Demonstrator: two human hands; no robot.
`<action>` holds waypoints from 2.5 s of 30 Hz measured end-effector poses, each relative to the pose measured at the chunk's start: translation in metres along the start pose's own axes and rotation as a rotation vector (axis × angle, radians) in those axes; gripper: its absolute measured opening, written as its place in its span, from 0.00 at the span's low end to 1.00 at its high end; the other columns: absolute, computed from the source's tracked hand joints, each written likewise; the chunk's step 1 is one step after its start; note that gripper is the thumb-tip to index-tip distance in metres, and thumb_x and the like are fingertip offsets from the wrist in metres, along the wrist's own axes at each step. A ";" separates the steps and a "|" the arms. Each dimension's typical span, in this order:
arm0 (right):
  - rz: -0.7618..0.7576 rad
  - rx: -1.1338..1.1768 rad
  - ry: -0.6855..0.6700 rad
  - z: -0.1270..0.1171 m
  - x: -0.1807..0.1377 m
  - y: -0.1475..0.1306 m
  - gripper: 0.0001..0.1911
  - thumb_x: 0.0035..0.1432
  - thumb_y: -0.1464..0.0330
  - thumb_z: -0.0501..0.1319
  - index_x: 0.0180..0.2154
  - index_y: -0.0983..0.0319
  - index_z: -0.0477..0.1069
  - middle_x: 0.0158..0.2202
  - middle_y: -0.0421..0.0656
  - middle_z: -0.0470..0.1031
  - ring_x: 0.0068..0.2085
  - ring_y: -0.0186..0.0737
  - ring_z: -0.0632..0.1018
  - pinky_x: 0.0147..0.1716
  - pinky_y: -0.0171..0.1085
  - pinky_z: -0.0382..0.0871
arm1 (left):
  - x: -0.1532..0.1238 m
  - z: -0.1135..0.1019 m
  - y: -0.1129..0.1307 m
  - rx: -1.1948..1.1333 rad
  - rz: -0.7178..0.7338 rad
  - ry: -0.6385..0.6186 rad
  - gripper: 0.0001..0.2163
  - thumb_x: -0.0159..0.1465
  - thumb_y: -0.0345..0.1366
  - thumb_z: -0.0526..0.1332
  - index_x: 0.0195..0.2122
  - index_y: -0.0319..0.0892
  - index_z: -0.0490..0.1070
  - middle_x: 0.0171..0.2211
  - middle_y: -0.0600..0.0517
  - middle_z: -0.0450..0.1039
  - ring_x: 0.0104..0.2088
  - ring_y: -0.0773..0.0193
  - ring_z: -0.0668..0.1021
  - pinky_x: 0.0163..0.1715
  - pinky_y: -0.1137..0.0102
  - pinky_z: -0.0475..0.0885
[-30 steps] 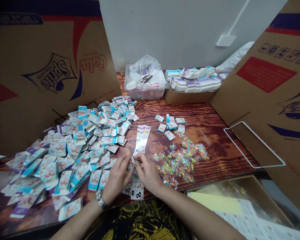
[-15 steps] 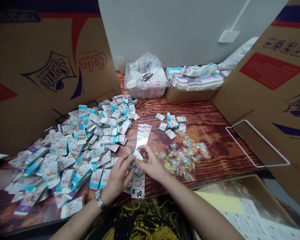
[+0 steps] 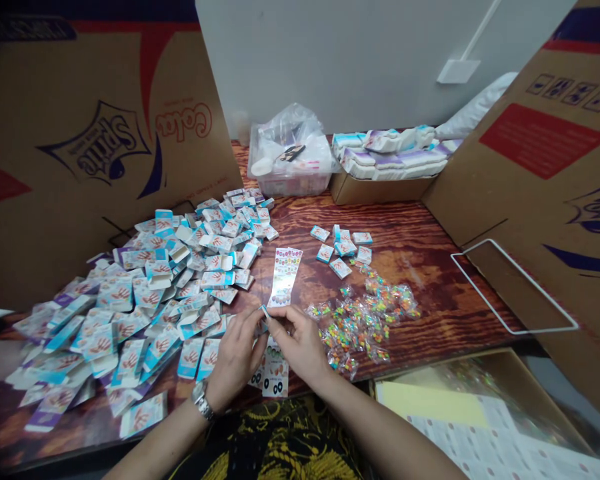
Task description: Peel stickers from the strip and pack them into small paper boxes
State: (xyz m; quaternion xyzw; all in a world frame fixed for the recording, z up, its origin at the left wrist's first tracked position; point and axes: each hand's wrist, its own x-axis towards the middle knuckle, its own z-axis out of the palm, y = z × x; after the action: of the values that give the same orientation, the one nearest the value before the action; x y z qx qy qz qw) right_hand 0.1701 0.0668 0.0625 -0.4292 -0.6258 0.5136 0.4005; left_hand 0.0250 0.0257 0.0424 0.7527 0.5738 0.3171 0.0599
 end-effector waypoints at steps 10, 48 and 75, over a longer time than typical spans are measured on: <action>-0.020 -0.167 0.051 0.002 0.008 -0.001 0.08 0.55 0.72 0.59 0.37 0.60 0.75 0.33 0.41 0.74 0.36 0.38 0.74 0.37 0.37 0.69 | -0.008 0.011 0.000 0.082 -0.023 0.035 0.30 0.64 0.29 0.52 0.65 0.38 0.39 0.54 0.38 0.61 0.54 0.52 0.66 0.50 0.57 0.68; -0.113 -0.479 0.332 -0.093 0.076 0.059 0.20 0.61 0.64 0.54 0.52 0.66 0.66 0.50 0.53 0.70 0.52 0.49 0.71 0.53 0.51 0.62 | -0.028 0.010 -0.012 0.056 -0.024 -0.294 0.17 0.66 0.33 0.51 0.56 0.39 0.61 0.48 0.41 0.66 0.48 0.55 0.70 0.48 0.58 0.69; -0.423 -0.788 -0.272 -0.030 0.056 0.091 0.08 0.61 0.71 0.58 0.41 0.60 0.75 0.42 0.44 0.77 0.45 0.41 0.76 0.47 0.40 0.70 | -0.056 0.035 -0.012 0.184 0.001 -0.451 0.18 0.65 0.35 0.52 0.57 0.43 0.63 0.57 0.38 0.61 0.56 0.44 0.65 0.52 0.48 0.61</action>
State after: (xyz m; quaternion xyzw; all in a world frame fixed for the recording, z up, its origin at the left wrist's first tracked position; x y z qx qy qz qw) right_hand 0.1929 0.1380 -0.0192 -0.3403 -0.8939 0.1953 0.2171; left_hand 0.0264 -0.0118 -0.0136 0.8070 0.5722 0.0874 0.1174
